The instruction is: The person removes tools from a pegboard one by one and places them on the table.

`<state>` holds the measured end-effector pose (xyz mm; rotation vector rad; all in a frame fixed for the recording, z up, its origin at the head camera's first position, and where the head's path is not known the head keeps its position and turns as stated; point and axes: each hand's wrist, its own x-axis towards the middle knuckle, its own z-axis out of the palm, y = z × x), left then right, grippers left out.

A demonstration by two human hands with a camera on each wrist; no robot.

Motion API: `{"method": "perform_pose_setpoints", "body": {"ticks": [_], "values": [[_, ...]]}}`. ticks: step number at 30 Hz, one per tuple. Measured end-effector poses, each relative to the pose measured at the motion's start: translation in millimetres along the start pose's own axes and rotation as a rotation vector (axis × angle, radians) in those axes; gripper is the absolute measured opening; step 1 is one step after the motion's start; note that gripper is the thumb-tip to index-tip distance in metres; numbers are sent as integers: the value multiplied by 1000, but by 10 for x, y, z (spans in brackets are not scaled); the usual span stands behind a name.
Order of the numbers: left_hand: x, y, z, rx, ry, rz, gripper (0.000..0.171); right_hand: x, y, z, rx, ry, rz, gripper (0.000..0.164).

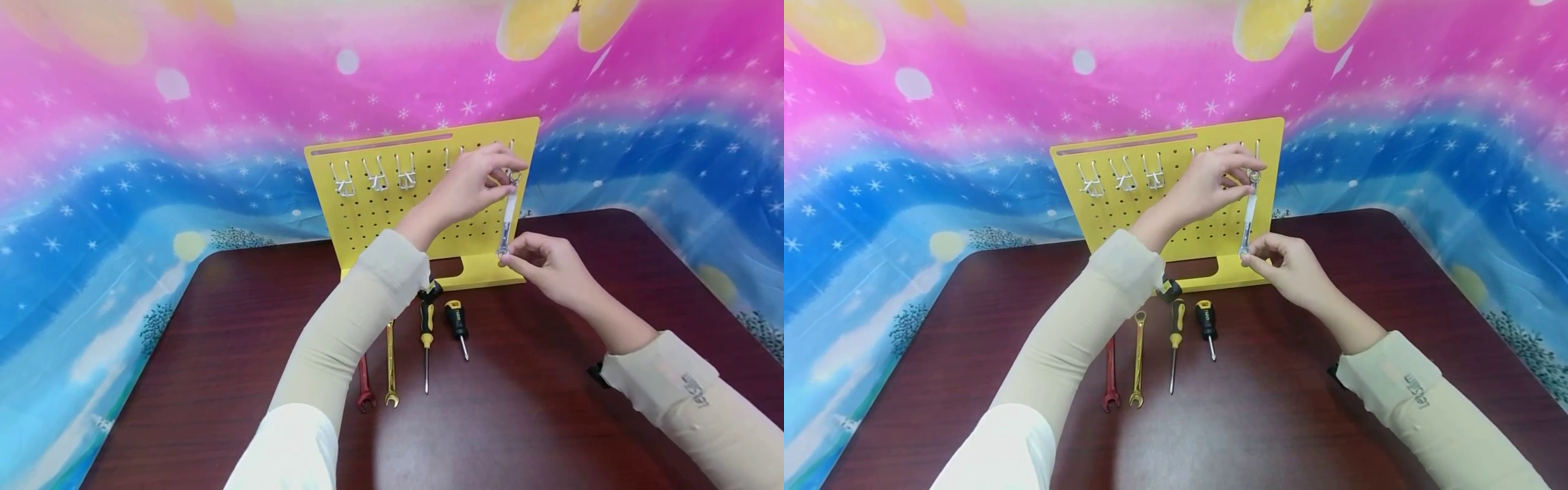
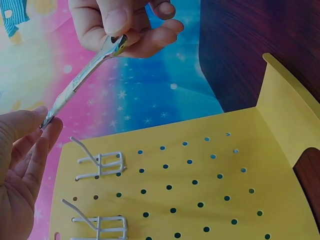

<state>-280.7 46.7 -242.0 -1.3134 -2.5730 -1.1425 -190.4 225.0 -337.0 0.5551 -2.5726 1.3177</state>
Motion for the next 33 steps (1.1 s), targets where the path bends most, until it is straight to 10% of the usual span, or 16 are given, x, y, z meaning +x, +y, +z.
{"method": "perform_pose_setpoints", "body": {"ticks": [33], "values": [[-306, -185, 296, -8, -31, -25, 35, -327, 55, 85, 18, -156, -8, 3]]}}
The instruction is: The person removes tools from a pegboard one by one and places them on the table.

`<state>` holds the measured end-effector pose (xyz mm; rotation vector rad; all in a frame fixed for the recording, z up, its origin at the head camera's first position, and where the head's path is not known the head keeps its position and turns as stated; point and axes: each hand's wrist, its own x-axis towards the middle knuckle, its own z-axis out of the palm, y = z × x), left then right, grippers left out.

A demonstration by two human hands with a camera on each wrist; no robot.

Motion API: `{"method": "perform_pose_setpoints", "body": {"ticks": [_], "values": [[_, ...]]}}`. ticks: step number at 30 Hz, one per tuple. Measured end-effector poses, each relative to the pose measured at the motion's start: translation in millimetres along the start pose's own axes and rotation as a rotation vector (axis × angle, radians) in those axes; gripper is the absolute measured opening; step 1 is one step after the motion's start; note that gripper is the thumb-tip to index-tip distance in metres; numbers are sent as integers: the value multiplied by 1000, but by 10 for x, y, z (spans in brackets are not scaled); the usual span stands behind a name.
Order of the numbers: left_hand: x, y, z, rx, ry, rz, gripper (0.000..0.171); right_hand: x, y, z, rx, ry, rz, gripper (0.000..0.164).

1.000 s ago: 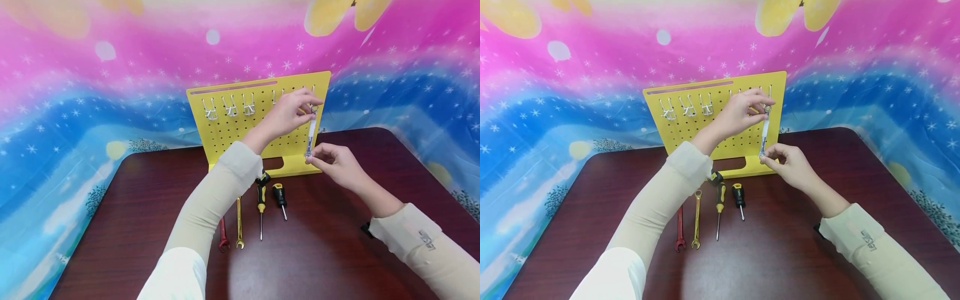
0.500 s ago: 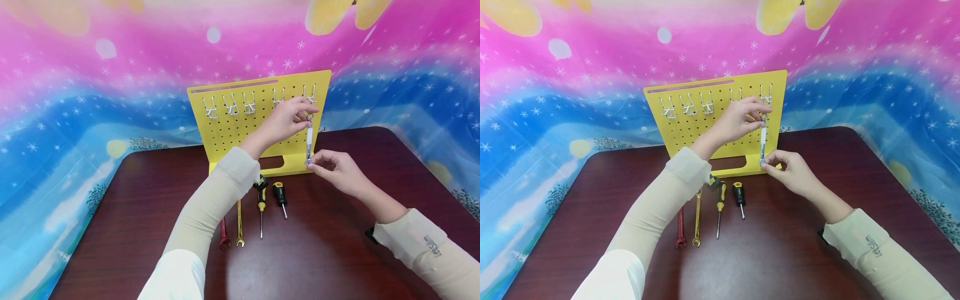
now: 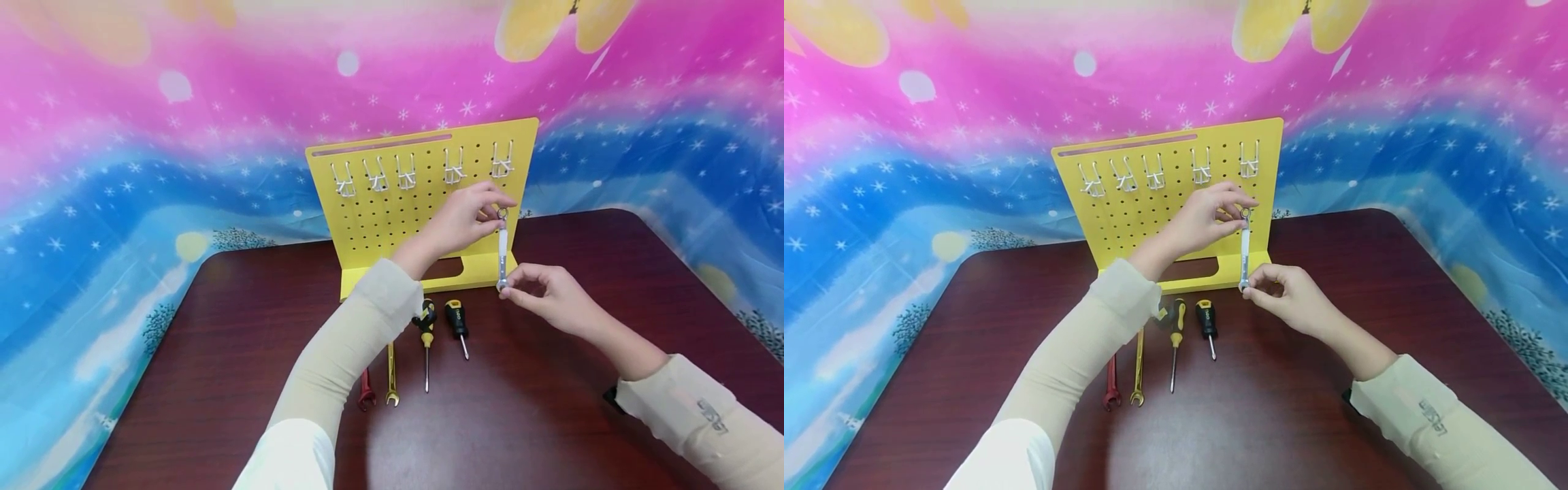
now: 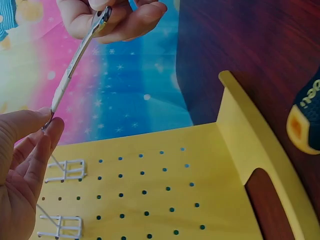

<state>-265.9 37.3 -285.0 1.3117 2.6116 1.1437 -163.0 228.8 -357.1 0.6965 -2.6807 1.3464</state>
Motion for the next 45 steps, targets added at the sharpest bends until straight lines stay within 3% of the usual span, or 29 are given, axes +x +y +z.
{"method": "perform_pose_setpoints", "body": {"ticks": [9, 15, 25, 35, 45], "values": [[-87, -93, 140, -21, -5, 28, 33, -79, 92, 70, -8, -32, -34, 5], [-130, -143, 220, -33, -29, -3, 33, -123, 139, 102, -7, -53, -41, 9], [-203, -202, 367, 38, -87, -31, 30, -202, 206, 166, -19, -148, -2, 6], [-268, -267, 493, 80, -100, -41, 26, -254, 223, 172, 50, -235, 62, 5], [-320, -347, 634, 136, -163, -65, 26, -293, 314, 210, 22, -303, 44, 6]]}}
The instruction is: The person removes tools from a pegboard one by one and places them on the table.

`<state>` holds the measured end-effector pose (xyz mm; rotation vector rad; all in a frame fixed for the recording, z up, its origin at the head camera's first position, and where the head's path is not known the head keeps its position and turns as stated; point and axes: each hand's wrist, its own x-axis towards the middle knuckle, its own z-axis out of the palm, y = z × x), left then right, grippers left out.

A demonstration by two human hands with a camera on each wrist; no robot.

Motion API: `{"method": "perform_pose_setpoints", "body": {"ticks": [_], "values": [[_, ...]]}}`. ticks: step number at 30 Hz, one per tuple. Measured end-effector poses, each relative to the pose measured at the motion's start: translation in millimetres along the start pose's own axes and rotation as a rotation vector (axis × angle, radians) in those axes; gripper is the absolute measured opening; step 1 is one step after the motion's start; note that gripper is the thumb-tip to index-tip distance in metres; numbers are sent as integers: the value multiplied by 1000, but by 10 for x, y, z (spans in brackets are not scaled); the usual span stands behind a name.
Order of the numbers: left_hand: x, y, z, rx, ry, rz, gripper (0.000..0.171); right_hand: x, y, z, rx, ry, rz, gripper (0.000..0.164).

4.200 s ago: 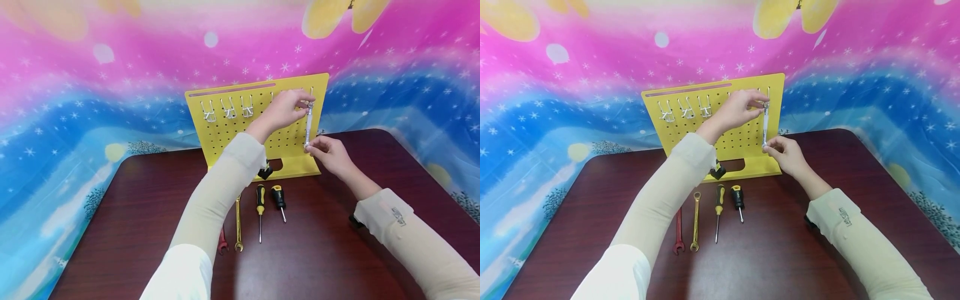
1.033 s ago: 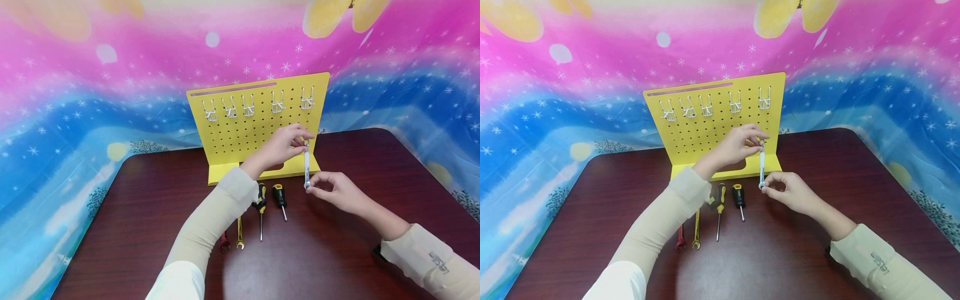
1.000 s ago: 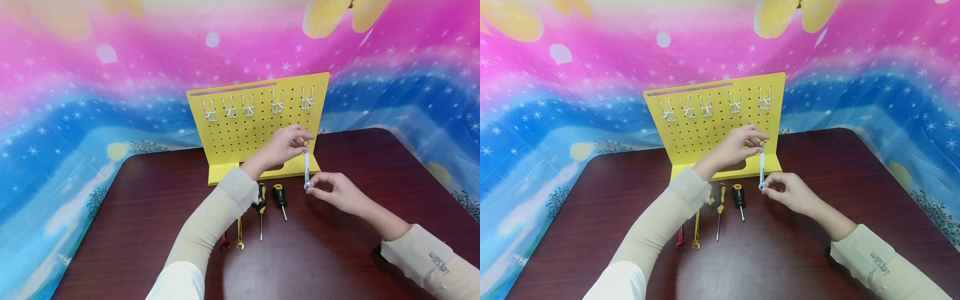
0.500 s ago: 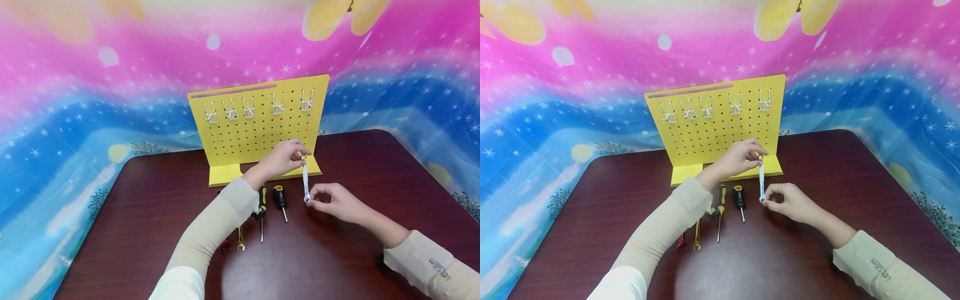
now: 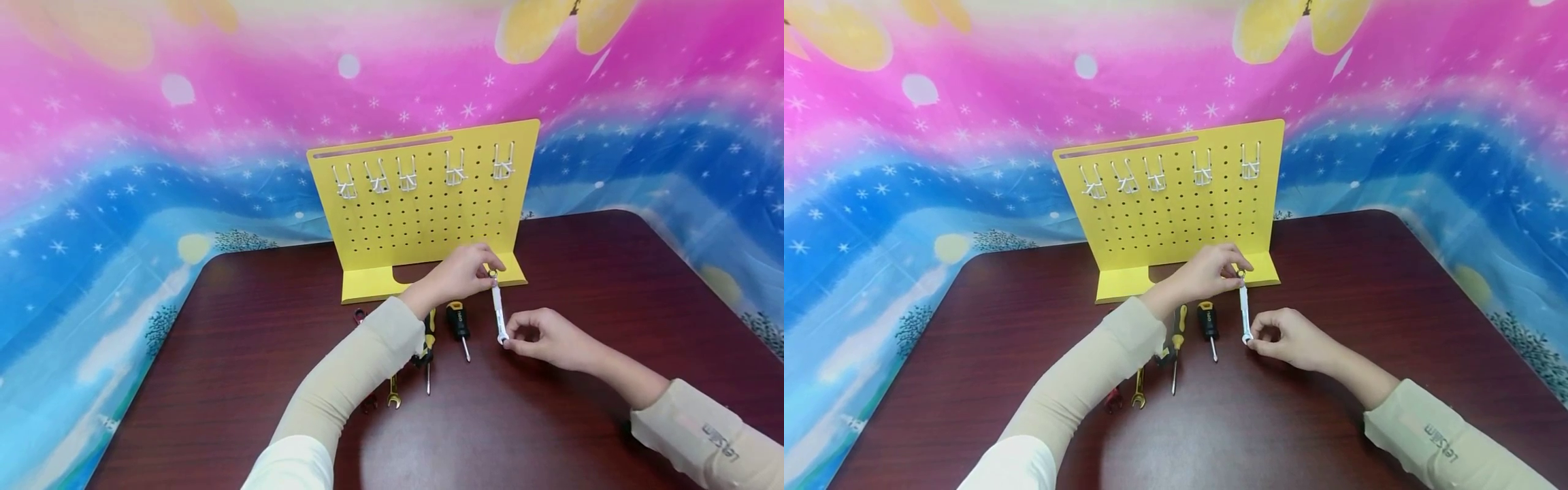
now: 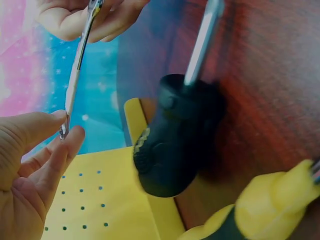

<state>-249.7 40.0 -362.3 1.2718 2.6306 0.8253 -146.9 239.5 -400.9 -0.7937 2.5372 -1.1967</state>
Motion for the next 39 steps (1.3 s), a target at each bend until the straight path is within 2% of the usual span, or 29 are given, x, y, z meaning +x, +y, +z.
{"method": "perform_pose_setpoints", "body": {"ticks": [8, 18, 32, 39], "values": [[0, -53, 111, 33, -77, -20, 27, -20, 34, 12, -48, -52, -18, 8], [-13, -47, 210, 100, -155, -42, 26, -54, 80, 78, -7, -103, -67, 12], [-6, -55, 266, 93, -206, -67, 26, -46, 109, 99, -31, -153, -68, 18], [26, -85, 327, 89, -255, -65, 25, -50, 95, 99, -61, -176, -43, 20]]}}
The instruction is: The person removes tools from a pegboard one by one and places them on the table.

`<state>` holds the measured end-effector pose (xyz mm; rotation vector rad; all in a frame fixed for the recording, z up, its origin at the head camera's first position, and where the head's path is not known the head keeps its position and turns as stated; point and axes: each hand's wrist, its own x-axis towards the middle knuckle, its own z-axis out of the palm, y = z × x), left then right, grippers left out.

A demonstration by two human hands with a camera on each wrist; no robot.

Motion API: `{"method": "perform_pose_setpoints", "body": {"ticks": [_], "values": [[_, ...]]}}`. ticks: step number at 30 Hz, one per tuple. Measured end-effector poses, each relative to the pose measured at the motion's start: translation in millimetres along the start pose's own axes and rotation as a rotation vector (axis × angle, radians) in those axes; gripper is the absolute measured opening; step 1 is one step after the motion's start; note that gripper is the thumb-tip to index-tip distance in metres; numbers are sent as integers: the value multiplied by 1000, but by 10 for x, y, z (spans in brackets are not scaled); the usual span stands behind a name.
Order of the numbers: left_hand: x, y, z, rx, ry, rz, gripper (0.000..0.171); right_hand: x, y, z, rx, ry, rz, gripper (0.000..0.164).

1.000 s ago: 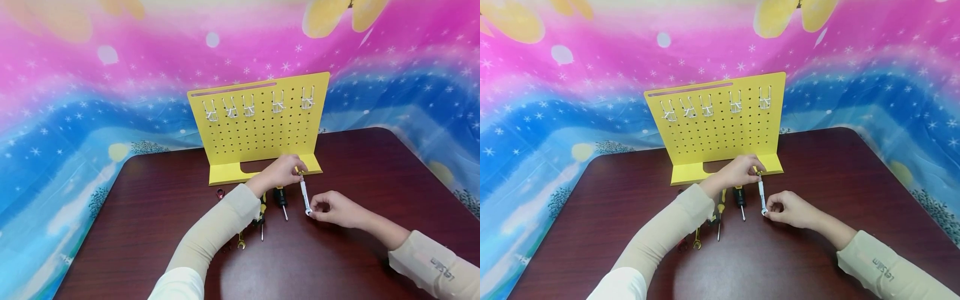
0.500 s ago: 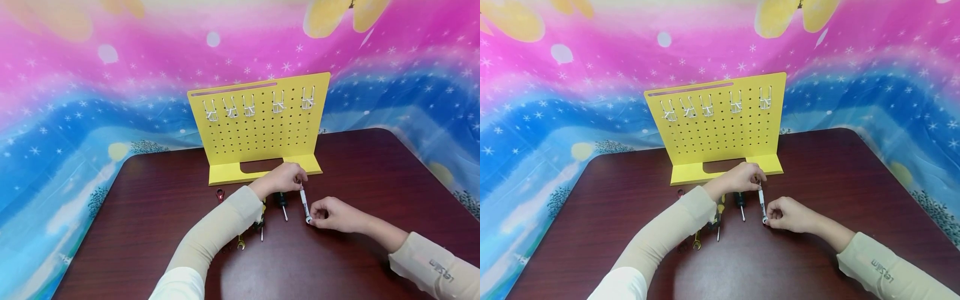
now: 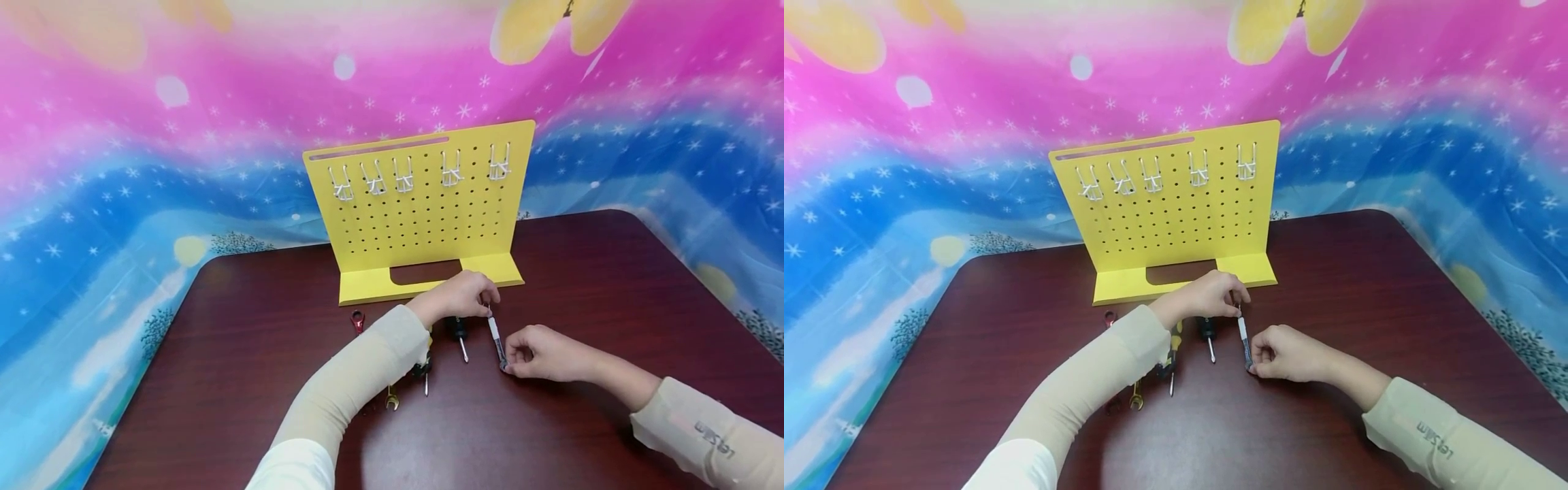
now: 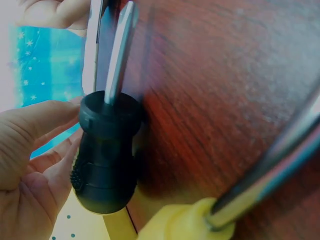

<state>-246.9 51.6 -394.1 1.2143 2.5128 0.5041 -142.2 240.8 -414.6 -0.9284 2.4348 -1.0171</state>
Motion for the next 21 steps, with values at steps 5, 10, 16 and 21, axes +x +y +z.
{"method": "perform_pose_setpoints", "body": {"ticks": [5, 10, 16, 21], "values": [[21, -20, 26, 6, -7, -6, 24, 17, -7, -8, -53, -6, 18, 22], [26, -32, 28, -16, -10, -13, 24, 31, -28, -23, -109, -7, 30, 22], [1, -34, 18, -40, -13, 2, 24, 6, -26, -17, -134, 3, 56, 23], [-88, -9, -25, -57, -1, 26, 27, -52, -24, -64, -138, -1, 70, 20]]}}
